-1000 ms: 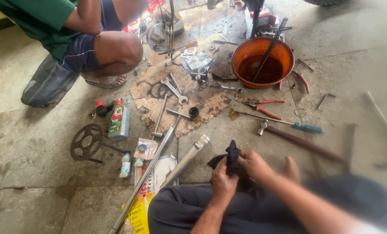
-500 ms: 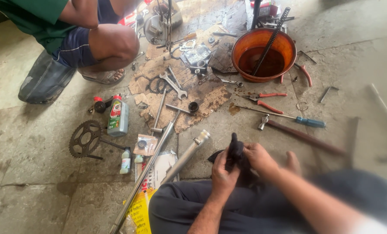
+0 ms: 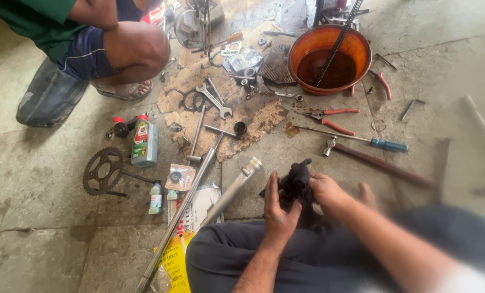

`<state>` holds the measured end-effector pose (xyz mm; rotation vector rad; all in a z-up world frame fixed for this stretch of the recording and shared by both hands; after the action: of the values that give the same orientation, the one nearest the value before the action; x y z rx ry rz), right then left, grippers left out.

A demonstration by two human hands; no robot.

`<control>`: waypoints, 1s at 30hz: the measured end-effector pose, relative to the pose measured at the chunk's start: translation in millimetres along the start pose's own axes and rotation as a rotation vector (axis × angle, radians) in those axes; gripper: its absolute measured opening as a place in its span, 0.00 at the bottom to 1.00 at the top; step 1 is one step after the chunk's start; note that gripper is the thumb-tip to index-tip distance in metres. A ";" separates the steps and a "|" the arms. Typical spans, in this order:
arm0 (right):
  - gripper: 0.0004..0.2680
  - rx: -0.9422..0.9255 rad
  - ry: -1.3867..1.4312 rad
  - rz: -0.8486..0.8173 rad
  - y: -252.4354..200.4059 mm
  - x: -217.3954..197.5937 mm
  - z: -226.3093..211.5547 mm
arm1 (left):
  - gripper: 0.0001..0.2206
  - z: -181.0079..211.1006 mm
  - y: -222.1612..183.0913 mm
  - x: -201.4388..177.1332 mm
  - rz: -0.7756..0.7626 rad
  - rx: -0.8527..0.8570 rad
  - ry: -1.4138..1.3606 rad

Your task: The person sits on the workshop floor and hammers a metal bushing into the end of a motorcycle fork tube, holding the tube between their legs. They periodically wipe the part with a black cloth and reposition the bushing between hammer strikes.

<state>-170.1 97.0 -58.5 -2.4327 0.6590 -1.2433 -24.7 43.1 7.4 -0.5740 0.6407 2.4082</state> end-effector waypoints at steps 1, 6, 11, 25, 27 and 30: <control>0.11 -0.018 0.000 -0.011 -2.9 3.1 -2.5 | 0.38 3.3 0.5 -1.3 0.016 0.027 0.008; 0.12 -0.039 -0.020 0.040 0.0 -8.8 4.8 | 0.33 3.5 -4.5 -2.3 0.072 0.152 0.102; 0.11 0.012 0.081 -0.027 -4.6 -4.2 -1.9 | 0.29 2.2 -4.7 -2.7 0.080 0.165 0.162; 0.09 -0.175 -0.531 -0.032 -2.4 4.5 -15.6 | 0.22 -8.0 -3.6 -1.6 0.058 0.066 0.098; 0.10 -0.145 -0.534 -0.012 -3.5 5.7 -16.9 | 0.22 -0.9 -0.7 -2.8 0.047 0.063 0.076; 0.10 -0.083 -0.394 -0.095 -6.0 7.0 -14.8 | 0.23 -2.0 1.9 -2.7 0.038 0.071 0.061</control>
<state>-177.2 97.1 -42.6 -2.6955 0.4928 -0.7415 -23.4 39.5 7.7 -0.6124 0.7663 2.4008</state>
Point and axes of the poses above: each hand's wrist, its own y-axis towards the middle knuckle, its own x-axis out of the palm, z = x × y, the point moved 3 cm from there along y, towards the middle knuckle, and after that the axes turned 7 degrees about y, right-handed, at the moved point
